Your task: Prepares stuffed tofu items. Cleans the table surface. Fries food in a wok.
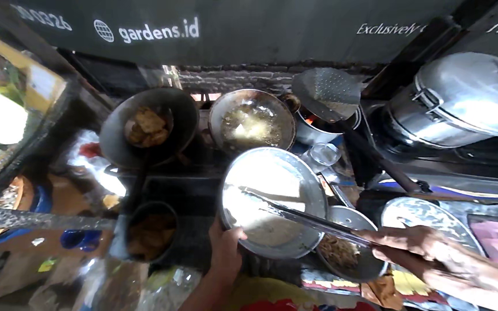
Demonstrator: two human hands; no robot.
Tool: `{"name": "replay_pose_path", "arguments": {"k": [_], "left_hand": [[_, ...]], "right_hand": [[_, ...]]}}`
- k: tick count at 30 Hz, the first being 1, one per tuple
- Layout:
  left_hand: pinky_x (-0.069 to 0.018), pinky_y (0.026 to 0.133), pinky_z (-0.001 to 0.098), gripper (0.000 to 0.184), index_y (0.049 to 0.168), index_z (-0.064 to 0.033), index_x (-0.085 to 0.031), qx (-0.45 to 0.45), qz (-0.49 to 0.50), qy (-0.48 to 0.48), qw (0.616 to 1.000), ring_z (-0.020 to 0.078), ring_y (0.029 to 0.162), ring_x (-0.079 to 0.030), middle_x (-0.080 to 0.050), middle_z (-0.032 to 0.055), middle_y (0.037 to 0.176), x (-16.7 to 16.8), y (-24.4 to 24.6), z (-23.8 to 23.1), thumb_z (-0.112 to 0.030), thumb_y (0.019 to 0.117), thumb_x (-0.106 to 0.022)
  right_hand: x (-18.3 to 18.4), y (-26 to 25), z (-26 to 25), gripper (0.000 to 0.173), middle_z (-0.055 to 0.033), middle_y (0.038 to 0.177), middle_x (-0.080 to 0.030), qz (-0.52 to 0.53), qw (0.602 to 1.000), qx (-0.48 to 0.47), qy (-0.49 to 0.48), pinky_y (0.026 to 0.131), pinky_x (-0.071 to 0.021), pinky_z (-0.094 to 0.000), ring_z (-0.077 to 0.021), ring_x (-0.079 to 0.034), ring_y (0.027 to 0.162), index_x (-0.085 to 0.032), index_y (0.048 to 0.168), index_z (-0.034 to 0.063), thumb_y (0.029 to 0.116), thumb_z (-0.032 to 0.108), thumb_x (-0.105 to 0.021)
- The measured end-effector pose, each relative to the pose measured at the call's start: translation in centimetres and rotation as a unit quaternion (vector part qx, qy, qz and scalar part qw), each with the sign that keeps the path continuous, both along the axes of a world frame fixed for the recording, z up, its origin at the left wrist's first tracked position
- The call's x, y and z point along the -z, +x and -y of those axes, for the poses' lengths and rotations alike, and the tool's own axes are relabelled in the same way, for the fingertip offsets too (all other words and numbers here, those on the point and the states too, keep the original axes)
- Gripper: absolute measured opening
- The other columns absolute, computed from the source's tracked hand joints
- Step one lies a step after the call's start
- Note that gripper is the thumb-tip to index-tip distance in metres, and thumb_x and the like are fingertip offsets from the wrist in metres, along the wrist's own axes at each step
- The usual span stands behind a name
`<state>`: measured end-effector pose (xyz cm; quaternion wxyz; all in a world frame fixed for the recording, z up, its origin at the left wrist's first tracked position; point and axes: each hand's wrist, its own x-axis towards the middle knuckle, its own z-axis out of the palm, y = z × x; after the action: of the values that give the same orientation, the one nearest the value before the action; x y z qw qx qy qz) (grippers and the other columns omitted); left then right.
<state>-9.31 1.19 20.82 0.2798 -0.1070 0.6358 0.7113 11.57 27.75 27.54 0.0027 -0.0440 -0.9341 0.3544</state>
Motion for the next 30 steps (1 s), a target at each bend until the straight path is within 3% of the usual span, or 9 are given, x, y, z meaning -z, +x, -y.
{"name": "replay_pose_path", "arguments": {"k": [4,9,15,19,23,27,28,30], "left_hand": [[-0.0611,0.070,0.0335,0.062,0.121,0.0052,-0.061,-0.007,0.005,0.019,1.000,0.0169,0.084,-0.072,-0.071,0.0134,0.098,-0.4,-0.1,0.2,0.014,0.0598,-0.059],[-0.0615,0.068,0.0350,0.063,0.119,0.0057,-0.061,-0.021,0.012,0.030,0.999,0.0193,0.084,-0.072,-0.071,0.0153,0.097,-0.6,-0.5,0.0,0.014,0.0563,-0.059],[-0.0609,0.067,0.0357,0.066,0.119,0.0055,-0.061,-0.041,0.024,0.034,0.998,0.0200,0.084,-0.072,-0.071,0.0159,0.098,-1.1,-1.1,-0.3,0.016,0.0538,-0.059],[-0.0614,0.062,0.0375,0.060,0.120,0.0056,-0.059,-0.027,0.019,0.045,0.998,0.0220,0.080,-0.072,-0.070,0.0169,0.097,-1.1,-1.5,-0.1,0.013,0.0604,-0.059],[-0.0613,0.069,0.0352,0.065,0.124,0.0053,-0.059,-0.028,0.015,0.026,0.999,0.0197,0.085,-0.072,-0.070,0.0158,0.101,-0.9,-1.4,0.2,0.016,0.0599,-0.058],[-0.0612,0.064,0.0342,0.066,0.126,0.0047,-0.056,-0.028,0.043,0.019,0.998,0.0182,0.079,-0.072,-0.070,0.0145,0.097,-0.7,-1.3,1.1,0.019,0.0613,-0.056],[-0.0610,0.064,0.0338,0.066,0.127,0.0043,-0.055,-0.023,0.049,0.011,0.998,0.0178,0.079,-0.071,-0.070,0.0144,0.099,-0.7,-1.3,1.4,0.020,0.0630,-0.055],[-0.0608,0.066,0.0345,0.069,0.131,0.0047,-0.053,-0.019,0.056,-0.005,0.998,0.0184,0.082,-0.071,-0.069,0.0158,0.103,-0.4,-1.2,2.1,0.023,0.0647,-0.054]], "right_hand": [[0.3,0.8,-0.5,0.034,-0.0113,0.086,-0.074,0.024,0.994,0.026,-0.100,0.066,-0.0505,-0.0156,-0.0014,-0.061,0.068,-0.073,0.118,-0.0040,0.0952,0.015,-0.057],[-0.4,1.1,-0.8,0.034,-0.0110,0.081,-0.072,0.033,0.988,0.056,-0.140,0.059,-0.0485,-0.0144,0.0019,-0.057,0.061,-0.070,0.121,-0.0078,0.0951,0.009,-0.058],[-2.5,0.4,-1.9,0.034,-0.0020,0.075,-0.068,0.016,0.980,0.106,-0.166,0.052,-0.0459,-0.0123,0.0060,-0.053,0.056,-0.066,0.123,-0.0113,0.0950,0.006,-0.056],[-4.3,-1.5,-3.1,0.035,0.0027,0.074,-0.066,0.009,0.978,0.144,-0.152,0.048,-0.0448,-0.0138,0.0054,-0.052,0.053,-0.066,0.126,-0.0073,0.0963,0.009,-0.056],[-4.1,-4.9,-4.9,0.036,0.0094,0.070,-0.063,-0.020,0.973,0.189,-0.129,0.041,-0.0396,-0.0117,0.0073,-0.049,0.048,-0.069,0.125,0.0009,0.0937,0.016,-0.058],[-2.9,-8.9,-6.0,0.036,0.0025,0.072,-0.064,-0.016,0.980,0.192,-0.047,0.048,-0.0400,-0.0151,0.0054,-0.047,0.052,-0.071,0.121,-0.0009,0.0933,0.017,-0.057],[-2.2,-9.8,-6.3,0.036,-0.0020,0.076,-0.067,-0.019,0.984,0.178,-0.025,0.053,-0.0431,-0.0185,0.0025,-0.050,0.056,-0.071,0.120,-0.0018,0.0934,0.017,-0.057],[-1.1,-11.5,-6.5,0.034,-0.0140,0.087,-0.072,-0.010,0.988,0.152,0.012,0.066,-0.0509,-0.0350,-0.0118,-0.061,0.068,-0.073,0.117,-0.0025,0.0921,0.015,-0.057]]}}
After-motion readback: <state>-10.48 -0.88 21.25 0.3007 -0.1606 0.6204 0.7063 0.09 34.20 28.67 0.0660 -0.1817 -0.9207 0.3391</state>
